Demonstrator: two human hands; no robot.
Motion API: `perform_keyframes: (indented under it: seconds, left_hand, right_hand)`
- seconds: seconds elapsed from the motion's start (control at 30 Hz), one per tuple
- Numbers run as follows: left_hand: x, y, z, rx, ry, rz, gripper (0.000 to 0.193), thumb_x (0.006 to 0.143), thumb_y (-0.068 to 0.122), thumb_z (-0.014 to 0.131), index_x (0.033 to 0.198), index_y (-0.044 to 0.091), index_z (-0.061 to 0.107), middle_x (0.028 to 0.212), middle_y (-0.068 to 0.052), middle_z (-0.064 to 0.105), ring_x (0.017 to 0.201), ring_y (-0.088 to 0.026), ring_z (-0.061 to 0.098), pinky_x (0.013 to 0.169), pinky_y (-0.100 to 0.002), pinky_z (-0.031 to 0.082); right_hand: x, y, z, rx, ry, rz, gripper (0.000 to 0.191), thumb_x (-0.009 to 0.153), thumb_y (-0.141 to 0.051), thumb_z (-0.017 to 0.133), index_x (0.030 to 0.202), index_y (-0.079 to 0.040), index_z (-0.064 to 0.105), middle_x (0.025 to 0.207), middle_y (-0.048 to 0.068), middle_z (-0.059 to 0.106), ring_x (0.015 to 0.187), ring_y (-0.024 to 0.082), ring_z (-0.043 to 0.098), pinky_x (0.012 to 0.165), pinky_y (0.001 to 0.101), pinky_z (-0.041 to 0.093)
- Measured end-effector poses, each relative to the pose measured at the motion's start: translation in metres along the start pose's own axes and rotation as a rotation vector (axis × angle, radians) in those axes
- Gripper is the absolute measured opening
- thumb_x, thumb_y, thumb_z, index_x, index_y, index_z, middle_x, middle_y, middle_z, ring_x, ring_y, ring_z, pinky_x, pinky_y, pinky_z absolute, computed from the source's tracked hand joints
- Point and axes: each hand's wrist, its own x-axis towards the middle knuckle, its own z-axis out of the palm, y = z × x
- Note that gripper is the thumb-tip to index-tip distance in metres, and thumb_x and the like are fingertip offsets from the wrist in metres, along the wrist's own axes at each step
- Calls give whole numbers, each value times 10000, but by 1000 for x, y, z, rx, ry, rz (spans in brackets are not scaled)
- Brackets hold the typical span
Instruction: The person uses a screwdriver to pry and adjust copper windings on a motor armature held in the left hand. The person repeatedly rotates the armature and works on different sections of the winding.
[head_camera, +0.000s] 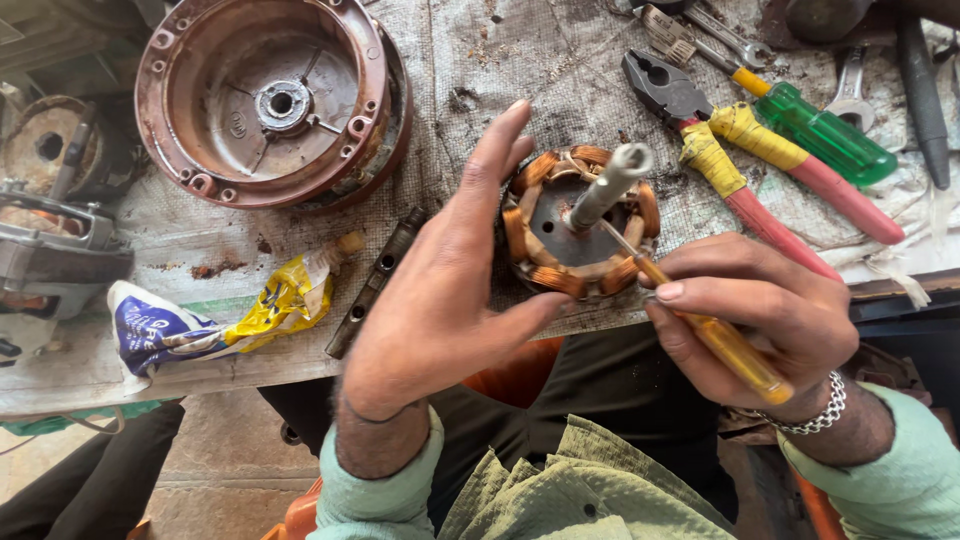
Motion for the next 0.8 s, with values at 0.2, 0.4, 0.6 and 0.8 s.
perform_keyframes:
  seconds: [0.2,0.4,0.6,0.8]
  left_hand:
    - [-2,0,-9,13,-16,-60,1103,821,53,764,1687,22,80,1590,-343,499,1554,-403,508,1306,-435,404]
    - [-1,2,-8,17,-35,-1,987,787,-5,659,1599,-2,98,1508,-347,488,1466,-428,496,1246,-473,370]
    - [3,1,-11,27,-65,107,1080,788,25,774,1614,-1,79,1531,-335,457,1490,-416,474,1276,-488,353]
    - [6,-7,9,64,70,-48,1300,766,325,987,1665,35,95,1527,-249,551,1514,-359,563,1261,-439,482]
  right_hand:
    - [-5,-2,-6,111,-9,39,268,830,-14,694,1088,1,626,976,162,698,886,269,738,807,377,625]
    - [0,1,2,136,29,-3,359,822,-38,785,1113,2,578,1048,207,708,893,240,764,744,334,636]
    - [14,-28,1,-194,-79,-127,319,822,-6,830,1079,6,642,1047,216,719,898,301,744,740,387,619]
    - [26,-48,5,-289,-67,-13,314,812,-31,857,1064,5,674,1028,192,727,874,295,747,727,370,599]
